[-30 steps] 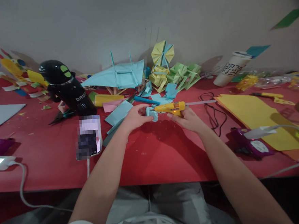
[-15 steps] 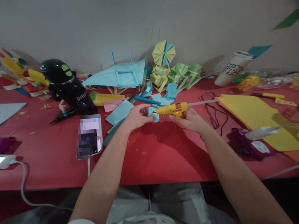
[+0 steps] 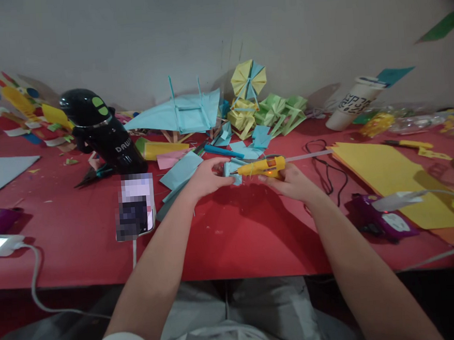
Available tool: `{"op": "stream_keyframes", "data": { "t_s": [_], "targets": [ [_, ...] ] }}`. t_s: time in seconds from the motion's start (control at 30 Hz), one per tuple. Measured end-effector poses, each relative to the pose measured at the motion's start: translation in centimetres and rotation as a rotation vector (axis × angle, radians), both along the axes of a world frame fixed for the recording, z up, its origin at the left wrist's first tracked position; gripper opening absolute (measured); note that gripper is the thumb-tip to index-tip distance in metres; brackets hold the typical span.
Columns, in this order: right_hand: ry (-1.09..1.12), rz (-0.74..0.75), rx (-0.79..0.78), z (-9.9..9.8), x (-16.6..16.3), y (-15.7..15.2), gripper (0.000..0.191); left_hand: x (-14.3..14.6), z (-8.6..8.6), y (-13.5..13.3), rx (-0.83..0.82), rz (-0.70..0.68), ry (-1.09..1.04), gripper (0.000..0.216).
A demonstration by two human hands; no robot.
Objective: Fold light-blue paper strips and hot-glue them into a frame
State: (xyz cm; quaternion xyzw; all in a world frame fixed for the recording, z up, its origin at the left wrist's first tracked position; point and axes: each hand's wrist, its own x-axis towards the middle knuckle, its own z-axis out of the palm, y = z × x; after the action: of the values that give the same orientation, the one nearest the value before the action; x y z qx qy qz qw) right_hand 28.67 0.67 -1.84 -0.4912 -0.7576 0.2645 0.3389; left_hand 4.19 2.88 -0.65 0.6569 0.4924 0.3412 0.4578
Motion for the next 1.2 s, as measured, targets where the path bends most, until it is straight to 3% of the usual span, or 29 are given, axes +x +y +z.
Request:
{"op": "stream_keyframes", "data": {
  "t_s": [0.27,0.4,0.77,1.07,1.2],
  "targets": [
    [0.018,-0.021,-0.106,0.0,1.7,-0.1,0.034,-0.1,0.5,-0.3,0.006,0.038,0.027,0.055],
    [-0.010,-0.120,-0.148,-0.2,3.2,-0.1,0.039,-0.4,0.0,0.1,0.043,0.075,0.024,0.055],
    [-0.077,-0.143,-0.286,-0.3,4.0,-0.3,0.037,-0.8,-0.9,0.7,0.097,0.189,0.066,0.058],
    [-0.153,-0.221,-0.156,-0.7,5.2,-1.2,0.048,-0.9,-1.2,1.0,0.097,0.196,0.068,0.059],
    [-0.224,-0.415,-0.051,-1.3,6.6,-2.6,0.055,-1.0,-1.1,1.1,0.089,0.191,0.057,0.061]
  ]
}}
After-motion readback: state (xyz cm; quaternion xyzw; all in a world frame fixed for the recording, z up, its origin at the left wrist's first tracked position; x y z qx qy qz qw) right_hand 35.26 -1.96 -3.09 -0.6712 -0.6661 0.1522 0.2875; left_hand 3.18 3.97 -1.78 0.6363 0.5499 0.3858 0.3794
